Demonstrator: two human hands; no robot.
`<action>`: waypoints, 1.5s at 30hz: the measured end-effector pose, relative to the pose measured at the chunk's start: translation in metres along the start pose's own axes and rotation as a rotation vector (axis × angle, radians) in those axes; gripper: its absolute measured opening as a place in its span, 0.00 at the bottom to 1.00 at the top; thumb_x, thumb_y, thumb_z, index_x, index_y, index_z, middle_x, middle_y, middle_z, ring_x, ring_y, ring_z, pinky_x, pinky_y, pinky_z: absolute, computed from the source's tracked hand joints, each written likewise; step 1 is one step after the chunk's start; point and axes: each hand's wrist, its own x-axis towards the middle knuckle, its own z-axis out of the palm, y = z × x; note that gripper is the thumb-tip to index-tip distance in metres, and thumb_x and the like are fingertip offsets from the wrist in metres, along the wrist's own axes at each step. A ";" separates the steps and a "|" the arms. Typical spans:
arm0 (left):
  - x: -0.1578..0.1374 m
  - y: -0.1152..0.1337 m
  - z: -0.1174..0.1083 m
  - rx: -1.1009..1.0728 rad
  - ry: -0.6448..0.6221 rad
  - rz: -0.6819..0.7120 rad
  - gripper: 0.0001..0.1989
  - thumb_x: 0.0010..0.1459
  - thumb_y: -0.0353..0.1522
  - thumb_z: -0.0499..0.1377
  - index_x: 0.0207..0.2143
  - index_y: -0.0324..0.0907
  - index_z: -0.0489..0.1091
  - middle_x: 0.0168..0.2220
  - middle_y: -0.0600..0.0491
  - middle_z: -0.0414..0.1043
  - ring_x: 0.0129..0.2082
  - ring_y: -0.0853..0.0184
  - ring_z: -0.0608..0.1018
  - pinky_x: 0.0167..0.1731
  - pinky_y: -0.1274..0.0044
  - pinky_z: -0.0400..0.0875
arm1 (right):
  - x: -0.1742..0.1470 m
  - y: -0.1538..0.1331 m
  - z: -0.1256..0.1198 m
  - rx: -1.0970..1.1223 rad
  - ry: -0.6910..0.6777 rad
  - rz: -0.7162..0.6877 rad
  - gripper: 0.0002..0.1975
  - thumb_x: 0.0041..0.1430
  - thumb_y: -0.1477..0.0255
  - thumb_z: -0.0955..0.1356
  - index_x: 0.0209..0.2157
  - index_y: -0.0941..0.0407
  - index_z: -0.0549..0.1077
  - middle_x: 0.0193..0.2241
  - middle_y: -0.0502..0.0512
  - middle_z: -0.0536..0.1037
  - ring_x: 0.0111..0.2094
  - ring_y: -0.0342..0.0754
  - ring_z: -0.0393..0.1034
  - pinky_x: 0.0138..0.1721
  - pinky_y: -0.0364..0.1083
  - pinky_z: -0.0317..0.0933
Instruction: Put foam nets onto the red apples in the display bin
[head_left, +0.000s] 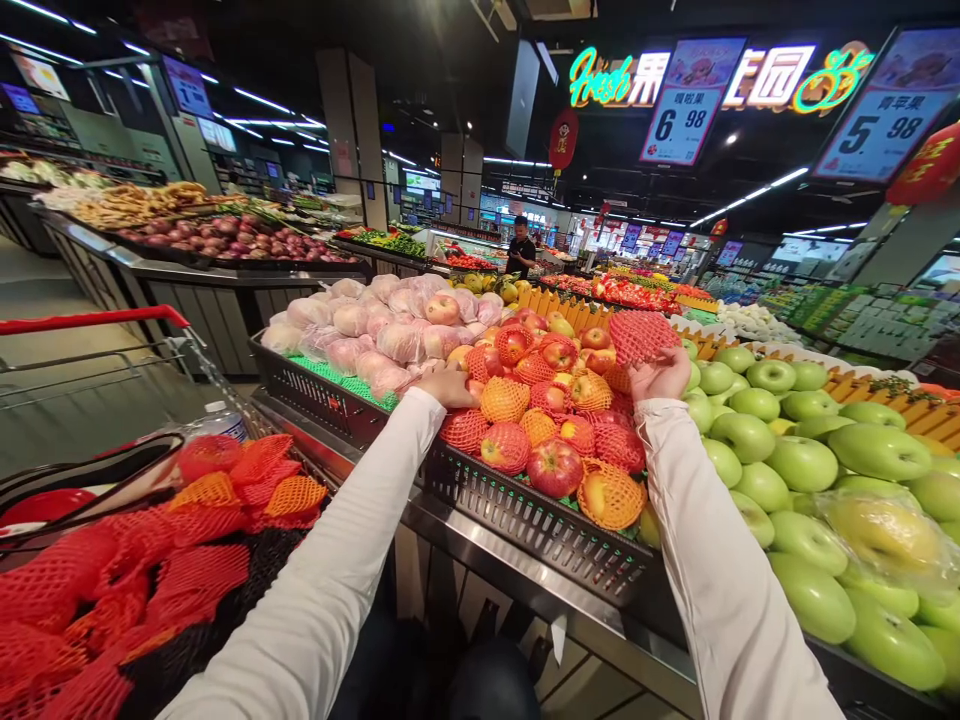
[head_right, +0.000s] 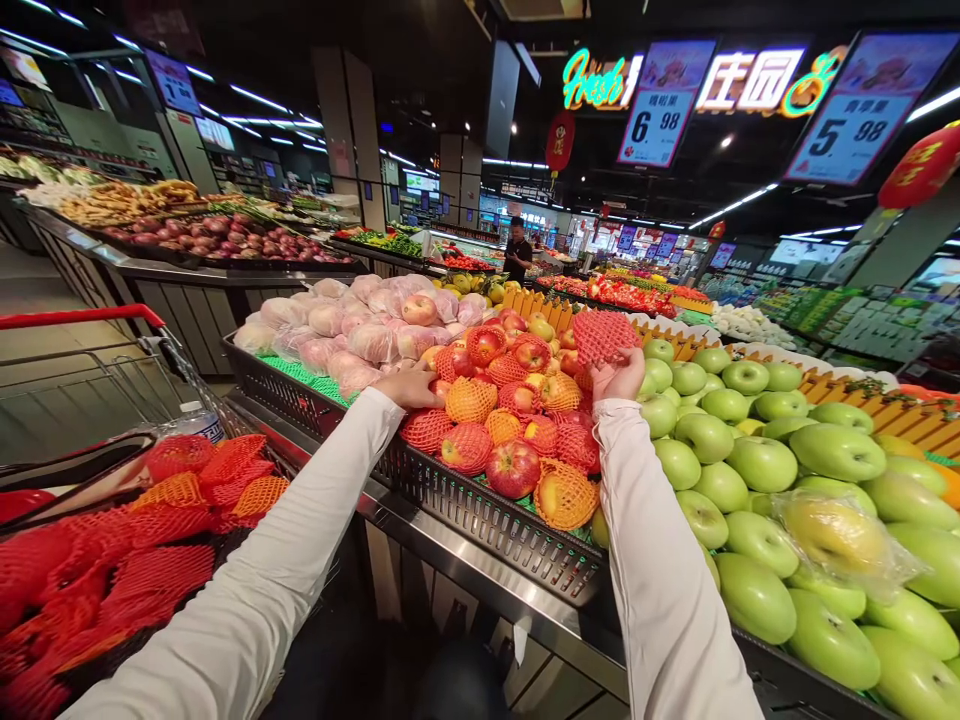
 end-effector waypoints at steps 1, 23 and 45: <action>0.003 0.002 -0.001 -0.009 -0.026 -0.025 0.34 0.42 0.47 0.62 0.51 0.41 0.72 0.60 0.38 0.63 0.60 0.38 0.62 0.55 0.55 0.59 | -0.002 0.000 0.001 0.047 0.053 0.013 0.11 0.44 0.67 0.66 0.23 0.50 0.56 0.17 0.46 0.66 0.24 0.45 0.67 0.25 0.44 0.69; -0.001 -0.017 0.016 -0.101 0.337 0.198 0.31 0.45 0.52 0.60 0.38 0.33 0.76 0.50 0.39 0.61 0.53 0.45 0.64 0.57 0.59 0.62 | -0.011 0.006 0.003 -0.124 -0.053 0.127 0.17 0.39 0.70 0.70 0.23 0.51 0.55 0.17 0.40 0.53 0.20 0.40 0.58 0.32 0.46 0.71; -0.008 -0.035 0.022 -0.760 0.801 0.310 0.26 0.46 0.46 0.62 0.42 0.39 0.68 0.50 0.44 0.68 0.52 0.53 0.71 0.55 0.64 0.65 | -0.009 0.003 0.007 0.023 0.033 0.122 0.15 0.41 0.73 0.68 0.24 0.52 0.54 0.16 0.39 0.56 0.19 0.39 0.60 0.34 0.48 0.76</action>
